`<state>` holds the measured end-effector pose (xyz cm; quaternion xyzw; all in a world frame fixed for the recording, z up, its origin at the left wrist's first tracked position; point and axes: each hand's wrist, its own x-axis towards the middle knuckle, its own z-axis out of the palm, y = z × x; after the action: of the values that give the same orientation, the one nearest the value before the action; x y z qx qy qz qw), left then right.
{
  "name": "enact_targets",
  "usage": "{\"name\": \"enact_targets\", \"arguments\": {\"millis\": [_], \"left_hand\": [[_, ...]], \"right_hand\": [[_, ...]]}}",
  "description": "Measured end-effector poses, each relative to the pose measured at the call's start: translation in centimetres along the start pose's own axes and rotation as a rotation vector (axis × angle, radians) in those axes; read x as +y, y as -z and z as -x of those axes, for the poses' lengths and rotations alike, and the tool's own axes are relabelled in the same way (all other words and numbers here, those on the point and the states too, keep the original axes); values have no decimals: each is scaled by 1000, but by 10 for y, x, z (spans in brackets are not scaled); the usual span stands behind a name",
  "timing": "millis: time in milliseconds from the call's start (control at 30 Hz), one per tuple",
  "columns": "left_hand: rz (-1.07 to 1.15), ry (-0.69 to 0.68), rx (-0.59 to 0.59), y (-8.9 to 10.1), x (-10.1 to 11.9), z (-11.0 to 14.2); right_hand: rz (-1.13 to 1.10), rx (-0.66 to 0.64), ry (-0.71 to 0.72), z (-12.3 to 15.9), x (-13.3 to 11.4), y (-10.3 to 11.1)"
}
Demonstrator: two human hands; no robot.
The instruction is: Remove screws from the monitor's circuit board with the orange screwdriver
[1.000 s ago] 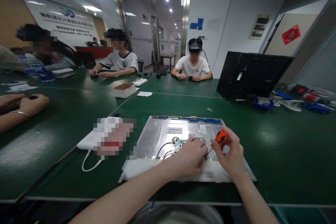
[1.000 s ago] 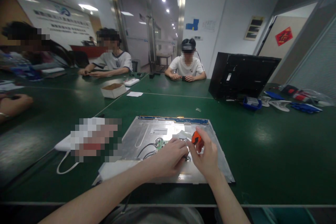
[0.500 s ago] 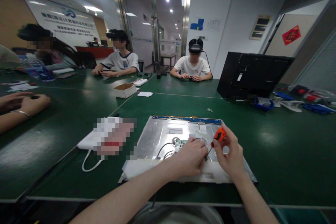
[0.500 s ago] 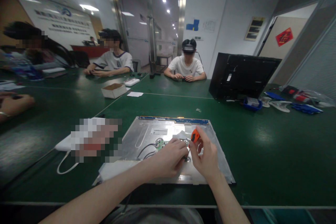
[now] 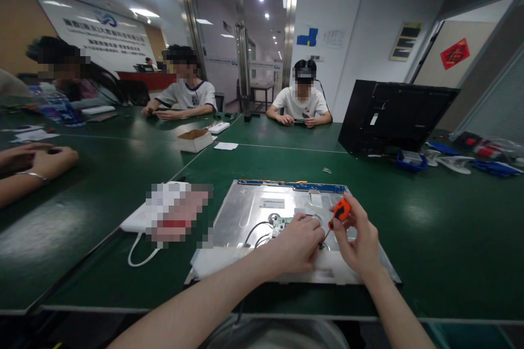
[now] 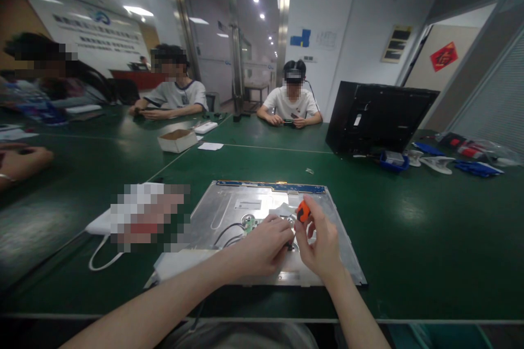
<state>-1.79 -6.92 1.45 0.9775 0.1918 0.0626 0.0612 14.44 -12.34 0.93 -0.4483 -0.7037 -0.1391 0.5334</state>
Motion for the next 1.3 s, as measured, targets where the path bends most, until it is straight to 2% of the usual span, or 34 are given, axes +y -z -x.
{"name": "enact_targets", "arguments": {"millis": [333,700,1033,1300], "left_hand": [[11,-16,-4,1,0,1],[-32,-23,0,-1,-2,-1],[-7,-21,-4,0,-1,0],[-14,-10,-12,0,0,-1]], "right_hand": [[39,73,30,1,3,-5],[-37,-28,-8,0,1,-1],[48,68,0,3,4,-5],[34,33,30,1,1,-1]]}}
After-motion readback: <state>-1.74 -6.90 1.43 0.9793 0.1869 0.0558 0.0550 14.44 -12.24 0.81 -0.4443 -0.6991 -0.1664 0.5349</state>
